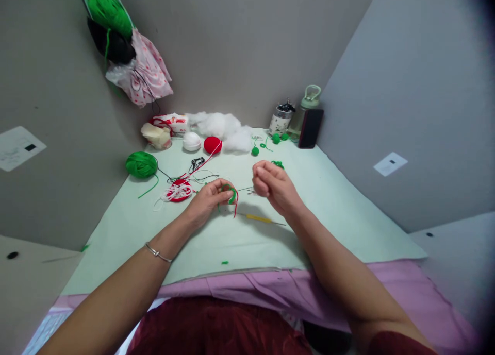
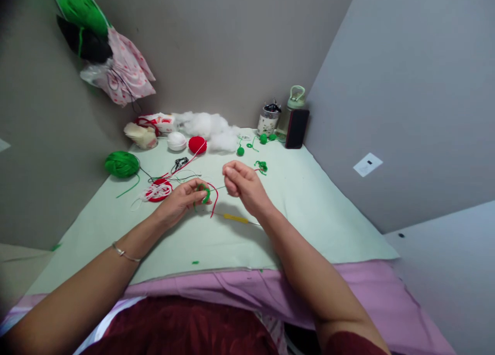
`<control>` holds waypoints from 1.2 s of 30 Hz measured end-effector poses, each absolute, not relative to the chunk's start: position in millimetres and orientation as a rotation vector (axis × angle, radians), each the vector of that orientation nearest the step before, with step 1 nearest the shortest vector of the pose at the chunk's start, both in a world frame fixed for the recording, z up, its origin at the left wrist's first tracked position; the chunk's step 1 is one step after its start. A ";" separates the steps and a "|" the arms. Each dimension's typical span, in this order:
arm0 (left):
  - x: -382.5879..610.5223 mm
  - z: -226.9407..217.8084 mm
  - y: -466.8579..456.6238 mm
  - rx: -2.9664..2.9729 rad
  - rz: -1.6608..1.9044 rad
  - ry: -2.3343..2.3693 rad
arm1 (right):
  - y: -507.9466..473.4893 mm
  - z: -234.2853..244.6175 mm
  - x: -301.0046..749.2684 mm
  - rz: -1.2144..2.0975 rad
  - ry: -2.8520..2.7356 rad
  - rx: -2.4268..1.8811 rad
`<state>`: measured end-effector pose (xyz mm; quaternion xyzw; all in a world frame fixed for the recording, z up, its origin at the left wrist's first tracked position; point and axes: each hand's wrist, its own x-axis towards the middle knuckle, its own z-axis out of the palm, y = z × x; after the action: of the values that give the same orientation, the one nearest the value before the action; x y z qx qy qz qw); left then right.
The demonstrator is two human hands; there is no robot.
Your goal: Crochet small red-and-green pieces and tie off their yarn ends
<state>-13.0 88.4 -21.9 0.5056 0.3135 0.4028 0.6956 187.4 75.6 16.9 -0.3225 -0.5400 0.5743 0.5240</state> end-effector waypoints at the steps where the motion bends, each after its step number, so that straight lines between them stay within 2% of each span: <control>1: -13.3 -21.6 88.6 1.133 0.894 0.693 | 76.5 18.6 189.7 1.340 -1.250 -0.773; 6: -16.3 -22.1 90.8 1.116 0.906 0.664 | 79.4 19.3 197.1 1.174 -1.382 -0.911; 11: -18.4 -22.4 92.3 1.061 0.933 0.623 | 77.0 13.8 194.0 0.760 -1.721 -0.975; 15: -18.0 -20.5 91.7 1.033 0.964 0.607 | 76.0 10.3 192.6 0.575 -1.935 -0.997; 21: -18.2 -19.6 92.5 1.027 0.973 0.607 | 75.5 8.3 194.1 0.483 -2.044 -1.001; 36: -19.1 -19.5 92.2 1.025 0.955 0.602 | 74.3 6.3 189.3 0.516 -2.052 -1.008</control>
<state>-19.1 92.2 -19.5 0.4644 0.2726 0.4327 0.7230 189.3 74.3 6.3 -0.3964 -0.8068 0.2030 0.3883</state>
